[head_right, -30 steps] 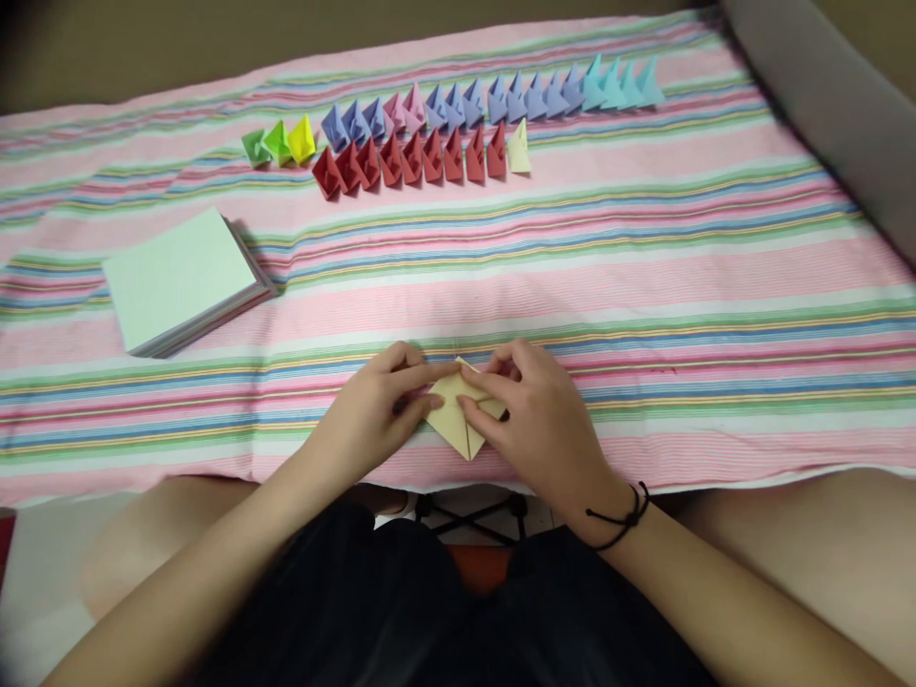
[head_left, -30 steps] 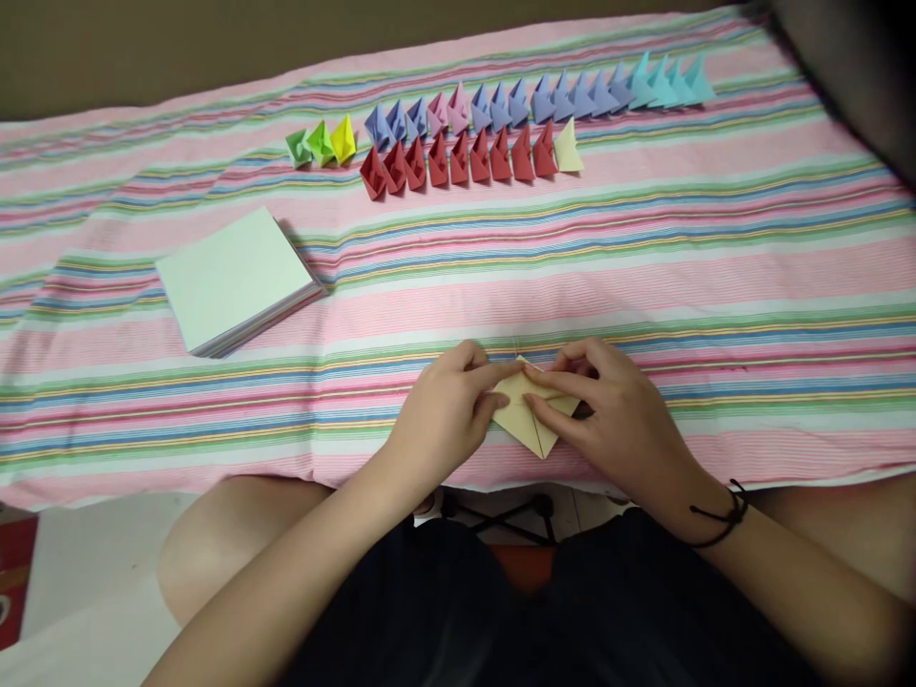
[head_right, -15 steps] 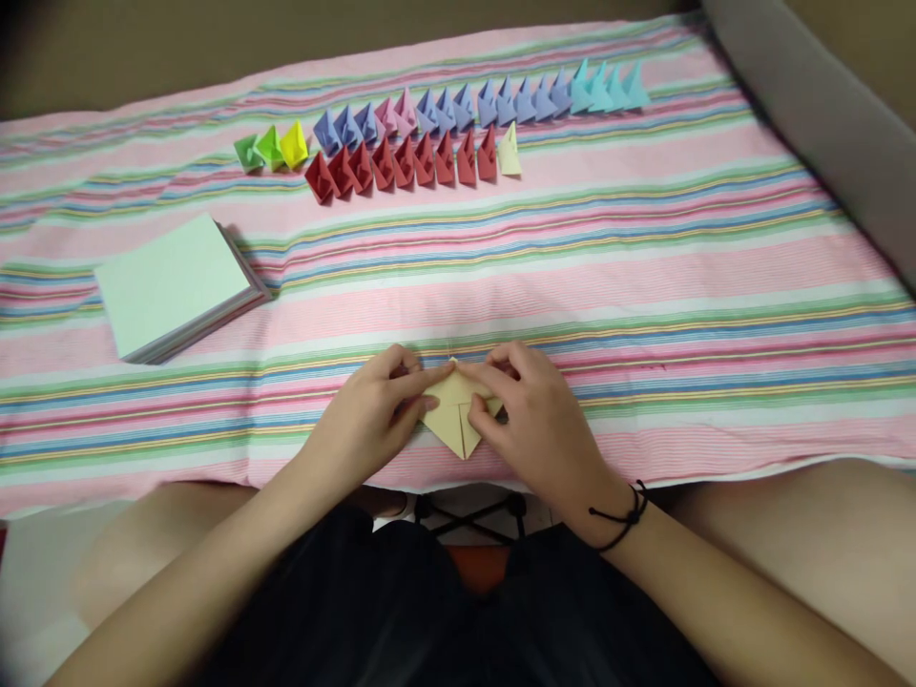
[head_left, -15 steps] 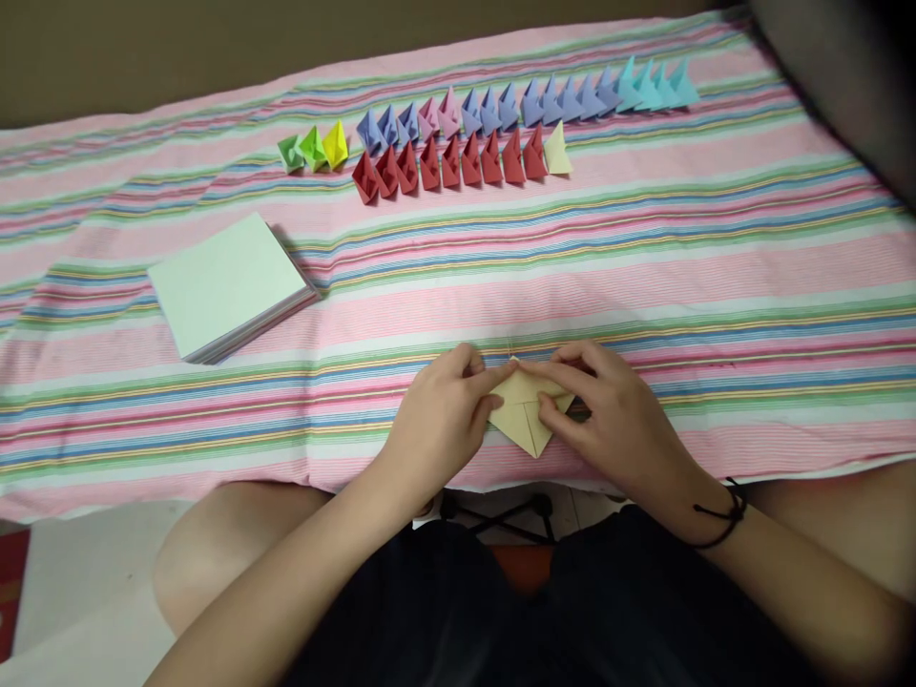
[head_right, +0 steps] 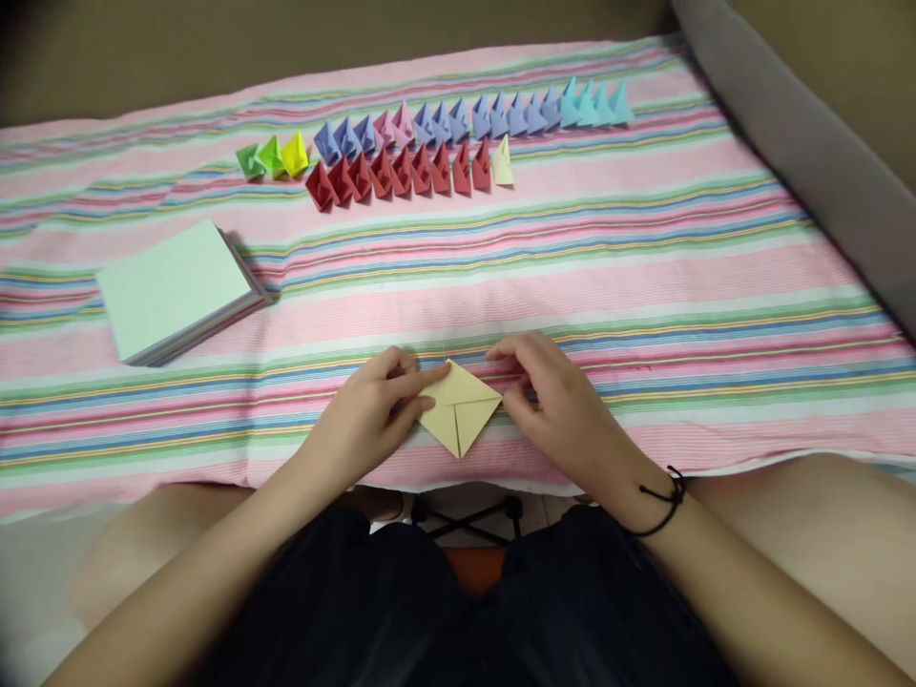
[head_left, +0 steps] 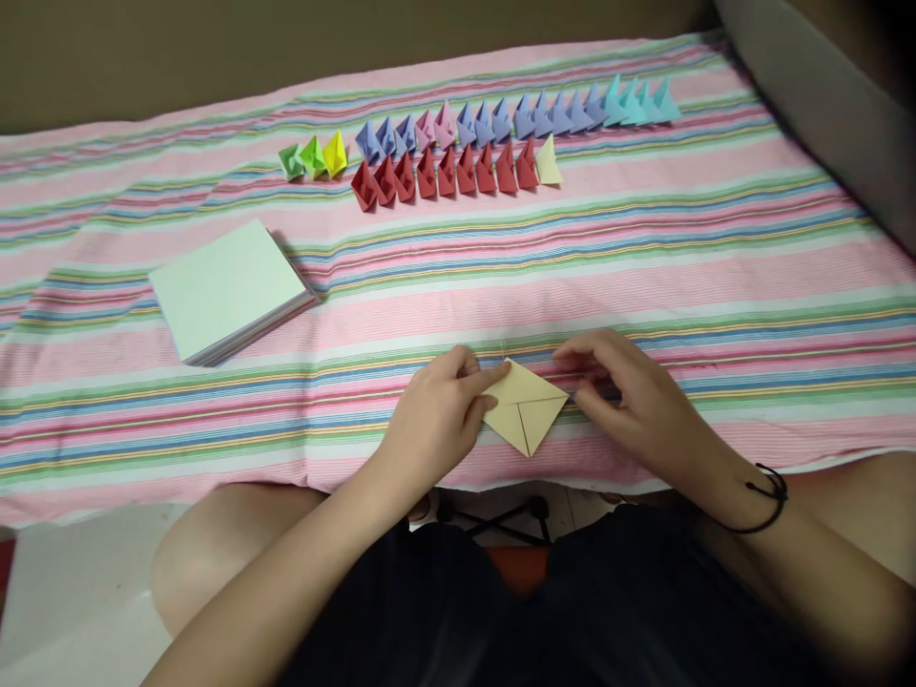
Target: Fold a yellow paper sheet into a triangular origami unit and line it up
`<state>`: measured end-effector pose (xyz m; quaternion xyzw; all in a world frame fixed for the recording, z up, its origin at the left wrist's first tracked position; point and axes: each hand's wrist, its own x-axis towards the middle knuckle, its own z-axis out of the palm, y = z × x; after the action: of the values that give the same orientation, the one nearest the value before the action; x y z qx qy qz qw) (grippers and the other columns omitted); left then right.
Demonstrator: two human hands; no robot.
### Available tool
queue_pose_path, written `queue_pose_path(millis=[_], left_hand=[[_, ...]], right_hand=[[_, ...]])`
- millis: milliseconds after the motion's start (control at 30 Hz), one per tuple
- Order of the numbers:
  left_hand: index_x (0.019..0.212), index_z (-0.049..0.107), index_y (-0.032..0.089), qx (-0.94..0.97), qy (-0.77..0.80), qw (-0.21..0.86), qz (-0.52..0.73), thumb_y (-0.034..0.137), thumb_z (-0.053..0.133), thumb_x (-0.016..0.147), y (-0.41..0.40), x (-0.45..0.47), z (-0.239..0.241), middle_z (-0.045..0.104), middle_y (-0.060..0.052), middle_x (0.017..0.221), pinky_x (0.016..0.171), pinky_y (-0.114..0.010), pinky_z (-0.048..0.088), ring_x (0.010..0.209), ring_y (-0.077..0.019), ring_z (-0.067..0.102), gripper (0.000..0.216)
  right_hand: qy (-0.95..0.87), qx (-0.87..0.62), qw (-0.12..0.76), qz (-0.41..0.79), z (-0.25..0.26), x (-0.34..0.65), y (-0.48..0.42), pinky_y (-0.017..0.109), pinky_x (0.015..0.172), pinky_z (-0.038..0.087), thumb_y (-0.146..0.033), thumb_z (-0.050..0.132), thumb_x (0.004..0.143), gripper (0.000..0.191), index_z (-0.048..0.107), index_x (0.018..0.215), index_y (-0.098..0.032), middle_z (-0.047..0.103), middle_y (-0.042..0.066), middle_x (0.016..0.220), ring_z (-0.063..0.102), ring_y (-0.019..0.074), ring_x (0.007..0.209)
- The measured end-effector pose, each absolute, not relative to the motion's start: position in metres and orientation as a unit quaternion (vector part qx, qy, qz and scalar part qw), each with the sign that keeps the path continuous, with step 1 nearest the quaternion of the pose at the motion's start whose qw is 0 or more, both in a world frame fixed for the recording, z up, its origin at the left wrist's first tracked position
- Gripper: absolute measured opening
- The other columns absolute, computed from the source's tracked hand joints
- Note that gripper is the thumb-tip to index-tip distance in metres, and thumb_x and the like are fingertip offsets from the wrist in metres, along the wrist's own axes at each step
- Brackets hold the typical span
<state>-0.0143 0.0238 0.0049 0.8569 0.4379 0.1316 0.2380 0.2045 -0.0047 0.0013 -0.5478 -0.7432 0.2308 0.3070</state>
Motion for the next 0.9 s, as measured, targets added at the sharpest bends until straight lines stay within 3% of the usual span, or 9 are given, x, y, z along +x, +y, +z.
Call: queue_pose_path(millis=[100,233,400,500,633,900], left_hand=[[0.127,0.056,0.021,0.859,0.430,0.242,0.133,0.015,0.051,0.088,0.024,-0.016,0.006,0.052,-0.006,0.097,0.079,-0.035,0.047,0.087,-0.0192,0.053,0.040],[0.125,0.057,0.018,0.876,0.405,0.212,0.154,0.020,0.053,0.089,0.025,-0.018,0.005,0.052,-0.008,0.099,0.077,-0.036,0.048,0.087,-0.0196,0.053,0.037],[0.102,0.066,0.017,0.924,0.308,0.079,0.211,0.025,0.049,0.093,0.024,-0.015,0.000,0.059,-0.010,0.106,0.081,-0.037,0.048,0.096,-0.0217,0.054,0.021],[0.089,0.065,0.013,0.951,0.251,0.002,0.183,0.018,0.047,0.093,0.019,-0.012,-0.001,0.064,-0.008,0.093,0.077,-0.034,0.049,0.090,-0.0209,0.058,0.019],[0.093,0.063,0.011,0.959,0.221,-0.061,0.164,0.017,0.049,0.092,0.015,-0.013,-0.001,0.066,-0.008,0.091,0.076,-0.034,0.051,0.092,-0.0225,0.060,0.015],[0.112,0.060,0.015,0.977,0.170,-0.015,0.128,0.023,0.040,0.097,0.031,-0.025,0.002,0.067,-0.009,0.102,0.082,-0.035,0.049,0.104,-0.0214,0.059,0.027]], right_hand=[[-0.804,-0.485,0.305,0.160,0.005,0.203,-0.006,0.038,0.084,0.050,-0.011,0.049,0.087,0.021,0.062,0.100,-0.020,0.061,0.008,0.105,0.058,0.0214,0.099],[-0.882,-0.398,0.251,0.015,0.002,0.196,-0.008,0.038,0.080,0.049,-0.013,0.055,0.088,0.013,0.067,0.093,-0.015,0.068,0.009,0.094,0.060,0.0222,0.089],[-0.910,-0.344,0.197,-0.120,0.001,0.191,-0.010,0.036,0.076,0.049,-0.008,0.054,0.087,0.015,0.069,0.089,-0.010,0.070,0.011,0.087,0.063,0.0239,0.087],[-0.910,-0.338,0.198,-0.134,0.002,0.191,-0.012,0.036,0.073,0.050,-0.009,0.056,0.086,0.014,0.069,0.089,-0.010,0.072,0.010,0.087,0.064,0.0238,0.085],[-0.911,-0.346,0.201,-0.103,0.002,0.194,-0.015,0.035,0.071,0.053,-0.016,0.056,0.088,0.014,0.068,0.094,-0.011,0.073,0.008,0.093,0.066,0.0219,0.084],[-0.943,-0.252,0.204,-0.081,0.001,0.211,0.000,0.033,0.081,0.058,-0.016,0.049,0.091,0.018,0.065,0.101,-0.013,0.073,0.006,0.093,0.066,0.0205,0.094]])
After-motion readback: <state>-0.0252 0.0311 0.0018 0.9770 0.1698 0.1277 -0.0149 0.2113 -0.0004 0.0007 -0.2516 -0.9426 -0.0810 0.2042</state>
